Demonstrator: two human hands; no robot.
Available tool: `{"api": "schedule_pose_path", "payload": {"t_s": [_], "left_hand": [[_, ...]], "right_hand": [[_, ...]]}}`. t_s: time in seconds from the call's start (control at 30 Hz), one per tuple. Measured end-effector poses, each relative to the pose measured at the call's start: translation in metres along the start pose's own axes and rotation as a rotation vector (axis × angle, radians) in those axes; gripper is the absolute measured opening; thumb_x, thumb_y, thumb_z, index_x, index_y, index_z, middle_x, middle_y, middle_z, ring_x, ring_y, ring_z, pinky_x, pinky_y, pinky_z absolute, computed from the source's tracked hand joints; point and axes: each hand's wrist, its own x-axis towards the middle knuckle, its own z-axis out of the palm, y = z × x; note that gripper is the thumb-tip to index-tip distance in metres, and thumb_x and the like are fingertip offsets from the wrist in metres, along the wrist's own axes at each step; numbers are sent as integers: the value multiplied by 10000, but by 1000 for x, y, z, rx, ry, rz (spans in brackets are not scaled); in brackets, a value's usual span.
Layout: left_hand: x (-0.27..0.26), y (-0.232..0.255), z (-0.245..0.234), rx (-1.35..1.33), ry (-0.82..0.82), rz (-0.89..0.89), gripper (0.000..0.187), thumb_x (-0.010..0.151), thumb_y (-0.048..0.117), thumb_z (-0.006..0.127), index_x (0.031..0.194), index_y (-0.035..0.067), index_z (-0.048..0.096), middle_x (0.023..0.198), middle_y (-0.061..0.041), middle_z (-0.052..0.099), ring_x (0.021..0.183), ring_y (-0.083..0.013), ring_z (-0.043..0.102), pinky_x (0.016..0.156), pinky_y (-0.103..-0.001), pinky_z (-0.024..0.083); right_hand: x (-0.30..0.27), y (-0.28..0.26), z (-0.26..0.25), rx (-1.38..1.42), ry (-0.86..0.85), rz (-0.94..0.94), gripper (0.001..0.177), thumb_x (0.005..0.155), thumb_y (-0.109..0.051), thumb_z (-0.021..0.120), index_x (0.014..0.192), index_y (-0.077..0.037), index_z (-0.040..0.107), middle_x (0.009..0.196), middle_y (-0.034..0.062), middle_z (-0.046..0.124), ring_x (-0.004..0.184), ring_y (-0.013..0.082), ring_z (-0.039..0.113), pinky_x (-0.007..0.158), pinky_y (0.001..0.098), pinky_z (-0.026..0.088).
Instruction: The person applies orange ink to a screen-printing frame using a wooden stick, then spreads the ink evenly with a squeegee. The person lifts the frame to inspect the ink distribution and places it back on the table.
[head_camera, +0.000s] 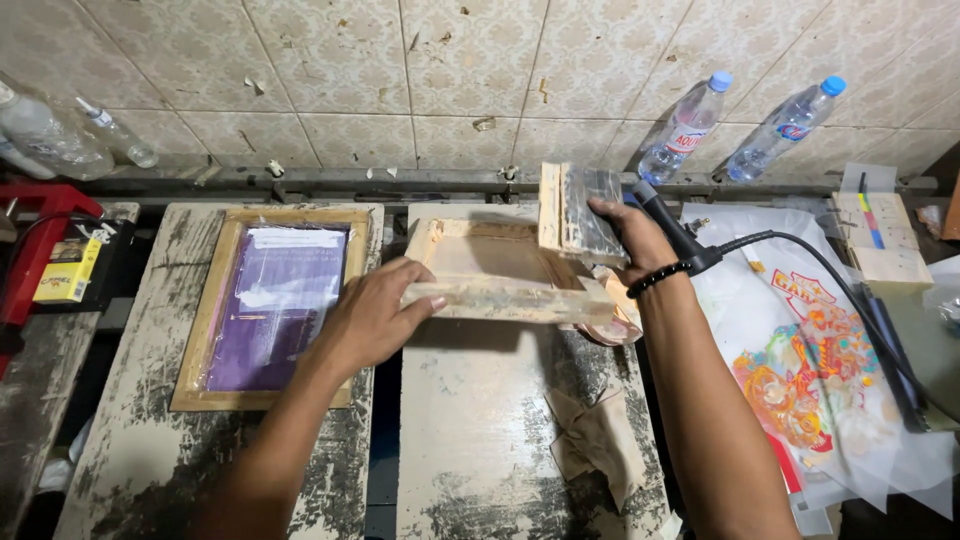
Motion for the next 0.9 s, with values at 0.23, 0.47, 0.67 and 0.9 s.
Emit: {"api": "schedule_pose_path", "payload": {"t_s": [0.23, 0.47, 0.67, 0.9], "left_hand": [[-43, -57, 83, 53, 60, 162, 279, 976, 323, 650, 1141, 99, 670, 1143, -120, 709, 1158, -404, 676, 1006, -522, 517], [-79, -94, 163, 163, 111, 148, 456, 989, 413, 603, 1331, 112, 617, 1406, -94, 623, 1463, -409, 397, 1177, -588, 342], [-102, -117, 211, 237, 197, 215, 401, 983, 393, 649, 1247, 93, 684, 1332, -89, 680, 1402, -455, 463, 1170, -588, 355], [-125, -128, 237, 244, 164, 152, 354, 997, 354, 634, 1250, 120, 717, 1334, -52, 680, 1376, -406, 488, 1151, -561, 360]], "right_hand": [[-4, 50, -44, -382, 10, -3, 749, 720, -194, 918, 1291, 120, 550, 1229, 315, 639, 1160, 429, 655, 902, 599, 561], [-63, 49, -15, -640, 52, 266, 727, 747, -404, 722, 1375, -63, 591, 1546, 110, 534, 1459, 275, 458, 1233, 495, 291], [-51, 89, -31, -646, -50, 182, 890, 753, -368, 766, 1469, 16, 405, 1452, 188, 571, 1296, 279, 578, 1126, 361, 452], [-45, 133, -51, -819, 4, 186, 1044, 710, -469, 802, 1543, -36, 345, 1648, 156, 317, 1507, 319, 352, 1223, 467, 336]]}}
